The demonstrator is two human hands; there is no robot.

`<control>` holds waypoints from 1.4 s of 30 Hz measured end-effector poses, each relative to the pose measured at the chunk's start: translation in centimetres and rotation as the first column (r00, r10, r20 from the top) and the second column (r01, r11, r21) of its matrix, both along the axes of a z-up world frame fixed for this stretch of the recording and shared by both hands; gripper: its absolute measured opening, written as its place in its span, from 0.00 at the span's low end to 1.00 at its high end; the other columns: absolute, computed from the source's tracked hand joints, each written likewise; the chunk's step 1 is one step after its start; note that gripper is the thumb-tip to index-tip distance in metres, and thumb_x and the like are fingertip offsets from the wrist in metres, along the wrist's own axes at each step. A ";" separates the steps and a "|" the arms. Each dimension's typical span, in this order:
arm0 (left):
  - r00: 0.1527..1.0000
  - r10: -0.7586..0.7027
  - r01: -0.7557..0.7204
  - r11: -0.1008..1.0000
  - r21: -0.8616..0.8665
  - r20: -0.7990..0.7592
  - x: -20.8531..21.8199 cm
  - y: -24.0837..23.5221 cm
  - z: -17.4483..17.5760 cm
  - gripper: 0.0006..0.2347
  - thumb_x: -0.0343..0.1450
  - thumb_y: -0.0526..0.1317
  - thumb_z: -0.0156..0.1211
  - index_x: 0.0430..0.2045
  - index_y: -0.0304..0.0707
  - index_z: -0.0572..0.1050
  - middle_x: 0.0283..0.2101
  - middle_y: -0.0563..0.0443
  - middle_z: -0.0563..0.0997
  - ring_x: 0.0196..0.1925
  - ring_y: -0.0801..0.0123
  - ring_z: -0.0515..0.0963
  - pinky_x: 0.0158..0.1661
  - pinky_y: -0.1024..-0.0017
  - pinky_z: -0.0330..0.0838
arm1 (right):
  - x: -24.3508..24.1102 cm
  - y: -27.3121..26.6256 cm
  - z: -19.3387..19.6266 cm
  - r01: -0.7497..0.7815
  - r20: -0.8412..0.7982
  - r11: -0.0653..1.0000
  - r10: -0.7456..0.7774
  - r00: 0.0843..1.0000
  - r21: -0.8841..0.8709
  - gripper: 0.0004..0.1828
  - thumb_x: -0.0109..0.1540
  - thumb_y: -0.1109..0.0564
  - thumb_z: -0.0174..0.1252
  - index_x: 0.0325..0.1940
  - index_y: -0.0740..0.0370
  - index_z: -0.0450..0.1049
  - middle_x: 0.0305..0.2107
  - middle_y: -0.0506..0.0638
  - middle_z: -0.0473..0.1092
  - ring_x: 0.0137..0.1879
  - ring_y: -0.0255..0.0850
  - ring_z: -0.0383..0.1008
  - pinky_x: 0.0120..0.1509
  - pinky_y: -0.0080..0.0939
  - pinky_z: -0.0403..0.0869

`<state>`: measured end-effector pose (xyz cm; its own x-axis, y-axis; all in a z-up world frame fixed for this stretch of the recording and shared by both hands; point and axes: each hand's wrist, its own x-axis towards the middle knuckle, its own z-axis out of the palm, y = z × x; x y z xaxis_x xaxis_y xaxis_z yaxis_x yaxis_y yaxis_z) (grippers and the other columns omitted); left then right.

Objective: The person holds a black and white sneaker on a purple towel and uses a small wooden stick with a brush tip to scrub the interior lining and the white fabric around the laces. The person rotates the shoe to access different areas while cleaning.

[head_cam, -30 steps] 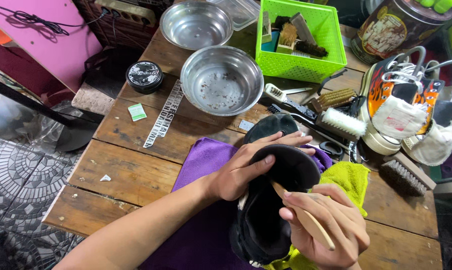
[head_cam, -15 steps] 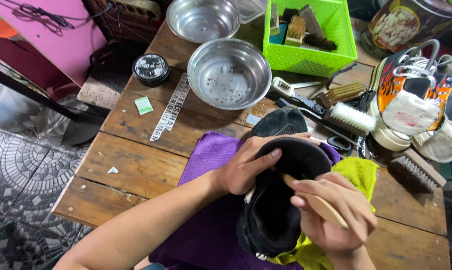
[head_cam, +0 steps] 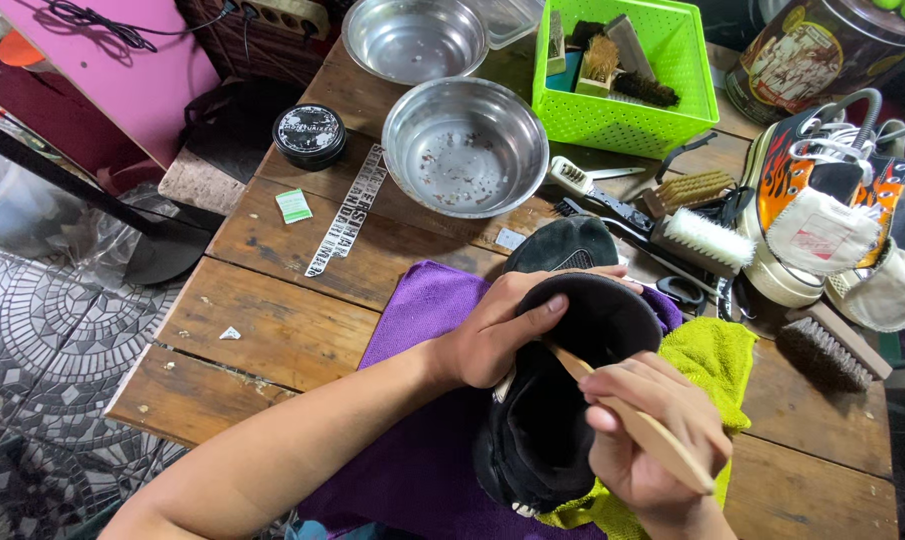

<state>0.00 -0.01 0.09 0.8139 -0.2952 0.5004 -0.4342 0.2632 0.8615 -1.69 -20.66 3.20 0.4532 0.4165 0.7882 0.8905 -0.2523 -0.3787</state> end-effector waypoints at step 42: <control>0.991 -0.031 0.012 0.989 0.150 0.128 0.1 0.7 2.1 0.40 0.84 0.71 0.29 0.67 0.29 0.74 0.65 0.41 0.82 0.69 0.56 0.82 0.72 0.59 0.71 | -0.4 -0.2 3.8 0.289 -0.023 0.957 -0.288 0.957 0.029 0.14 0.70 0.61 0.62 0.40 0.79 0.80 0.30 0.57 0.81 0.35 0.48 0.84 0.46 0.43 0.80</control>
